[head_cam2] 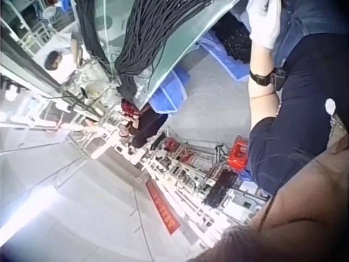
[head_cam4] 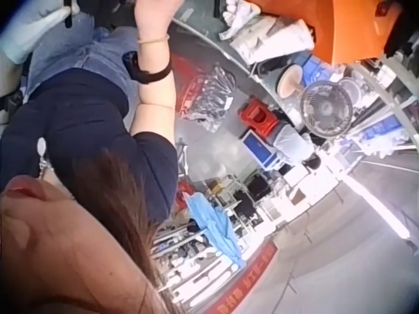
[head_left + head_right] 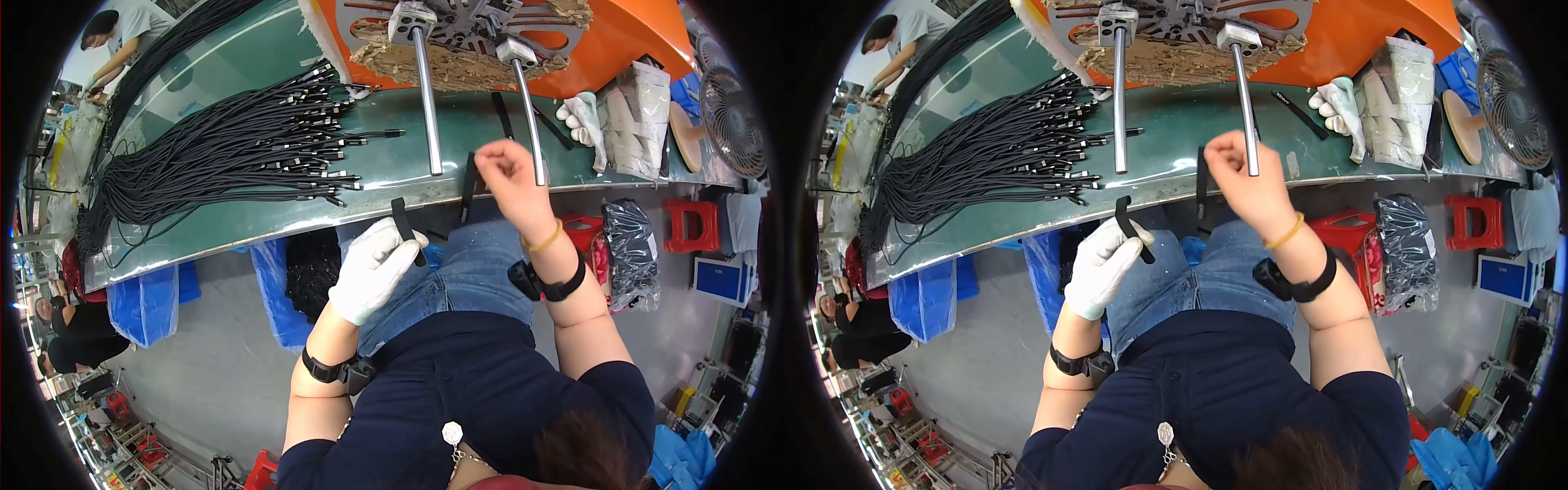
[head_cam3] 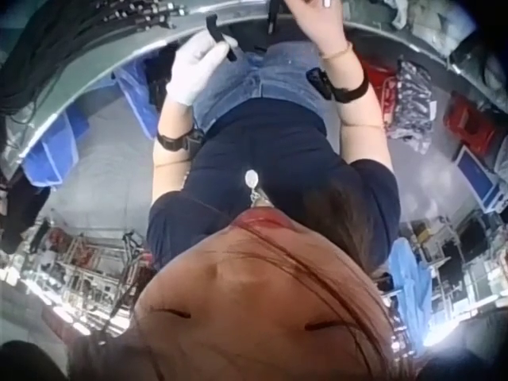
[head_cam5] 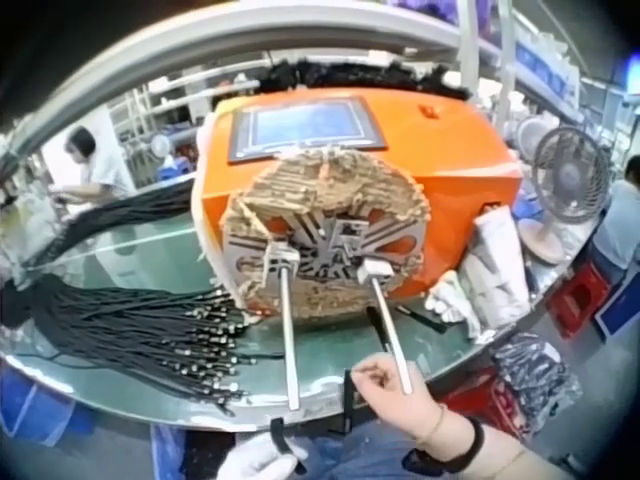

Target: The person picks up a cable and a strap, winds the cable around the metal rods of a machine, and secures the coil with the strap before placing it into a blue bin.

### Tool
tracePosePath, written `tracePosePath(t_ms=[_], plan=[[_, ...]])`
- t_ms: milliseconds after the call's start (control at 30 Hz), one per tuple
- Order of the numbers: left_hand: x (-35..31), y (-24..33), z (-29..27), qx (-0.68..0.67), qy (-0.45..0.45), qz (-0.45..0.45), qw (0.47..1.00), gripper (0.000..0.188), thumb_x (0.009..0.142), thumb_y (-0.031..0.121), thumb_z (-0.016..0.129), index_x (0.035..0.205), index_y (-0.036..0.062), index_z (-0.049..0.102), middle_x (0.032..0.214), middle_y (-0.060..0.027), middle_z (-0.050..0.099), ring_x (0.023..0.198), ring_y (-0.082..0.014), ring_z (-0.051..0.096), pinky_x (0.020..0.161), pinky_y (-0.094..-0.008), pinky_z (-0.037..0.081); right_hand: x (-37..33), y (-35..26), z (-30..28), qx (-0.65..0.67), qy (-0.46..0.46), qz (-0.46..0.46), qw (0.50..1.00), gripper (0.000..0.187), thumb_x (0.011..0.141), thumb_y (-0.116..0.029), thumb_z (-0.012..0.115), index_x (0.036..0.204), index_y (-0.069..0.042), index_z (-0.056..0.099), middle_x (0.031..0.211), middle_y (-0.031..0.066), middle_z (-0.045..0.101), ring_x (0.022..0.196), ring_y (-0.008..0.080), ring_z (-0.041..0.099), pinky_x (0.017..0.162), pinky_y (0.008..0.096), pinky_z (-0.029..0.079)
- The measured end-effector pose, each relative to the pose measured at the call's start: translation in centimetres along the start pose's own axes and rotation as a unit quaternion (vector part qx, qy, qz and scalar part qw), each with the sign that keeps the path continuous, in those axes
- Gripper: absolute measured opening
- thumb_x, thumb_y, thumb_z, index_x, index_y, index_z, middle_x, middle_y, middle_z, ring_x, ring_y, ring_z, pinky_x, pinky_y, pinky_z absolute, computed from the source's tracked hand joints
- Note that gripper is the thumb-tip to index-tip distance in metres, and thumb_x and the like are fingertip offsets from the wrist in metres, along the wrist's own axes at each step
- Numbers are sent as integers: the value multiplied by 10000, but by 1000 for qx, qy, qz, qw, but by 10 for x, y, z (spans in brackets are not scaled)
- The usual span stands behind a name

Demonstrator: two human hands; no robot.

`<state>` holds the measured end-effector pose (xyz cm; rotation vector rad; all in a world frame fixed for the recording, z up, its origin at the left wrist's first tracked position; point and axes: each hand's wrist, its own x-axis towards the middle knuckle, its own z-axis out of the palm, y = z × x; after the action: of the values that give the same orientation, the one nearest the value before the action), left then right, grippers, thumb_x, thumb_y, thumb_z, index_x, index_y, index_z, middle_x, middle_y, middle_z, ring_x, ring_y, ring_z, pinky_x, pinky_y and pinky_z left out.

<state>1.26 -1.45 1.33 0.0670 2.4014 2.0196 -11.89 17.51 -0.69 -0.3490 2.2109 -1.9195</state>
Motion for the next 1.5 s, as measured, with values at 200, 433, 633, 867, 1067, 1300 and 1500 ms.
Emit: tracePosePath(t_ms=[200, 433, 633, 867, 1067, 1300, 1500], plan=[[-5, -3, 2, 15, -2, 41, 999, 101, 817, 42, 536, 865, -17, 604, 826, -75, 570, 758, -160, 538, 690, -269, 437, 14, -3, 0, -204, 29, -114, 972, 145, 836, -124, 588, 889, 11, 593, 796, 34, 586, 659, 84, 540, 587, 241, 430], [0, 0, 1, 146, -54, 146, 977, 127, 817, 109, 562, 878, 5, 600, 805, -139, 568, 735, -300, 553, 658, -351, 444, -48, -28, 39, 73, -197, -13, 978, 192, 867, -94, 538, 1002, 29, 595, 911, 41, 577, 762, 128, 536, 736, 239, 422], [1, 6, -6, 201, 25, 141, 969, 143, 776, 139, 601, 860, 23, 606, 817, -134, 589, 742, -302, 566, 662, -368, 452, -53, -35, 41, 323, -94, 62, 940, 202, 884, -69, 493, 1040, 22, 586, 862, 97, 595, 816, 168, 559, 786, 283, 443], [5, 2, -75, 294, 148, 149, 933, 123, 769, 109, 620, 842, 10, 609, 786, -110, 598, 712, -237, 576, 651, -316, 453, -54, -19, 22, 375, -92, 7, 922, 244, 893, -81, 482, 1109, 14, 547, 880, 108, 598, 832, 171, 563, 787, 299, 455], [-7, 7, -31, 71, 105, 46, 991, 92, 804, 86, 588, 802, -5, 602, 755, -53, 580, 696, -139, 552, 649, -248, 432, -66, -21, 44, 238, -136, -34, 961, 340, 850, -72, 550, 1175, 15, 500, 974, 96, 572, 807, 150, 549, 750, 265, 443], [-17, 0, 5, -272, -10, 2, 962, 218, 863, 191, 547, 823, -19, 592, 743, -64, 555, 652, -118, 506, 614, -237, 412, -71, -31, 34, 440, -303, 60, 843, 527, 732, 4, 662, 1218, 45, 461, 986, 104, 552, 792, 151, 529, 693, 253, 447], [-29, -12, 14, -450, -89, -142, 877, 250, 870, 228, 536, 828, -13, 584, 715, -71, 543, 619, -121, 483, 583, -241, 397, -69, -17, 23, 391, -407, -40, 825, 492, 718, 65, 645, 1188, 53, 499, 962, 138, 573, 819, 207, 582, 717, 296, 483]])
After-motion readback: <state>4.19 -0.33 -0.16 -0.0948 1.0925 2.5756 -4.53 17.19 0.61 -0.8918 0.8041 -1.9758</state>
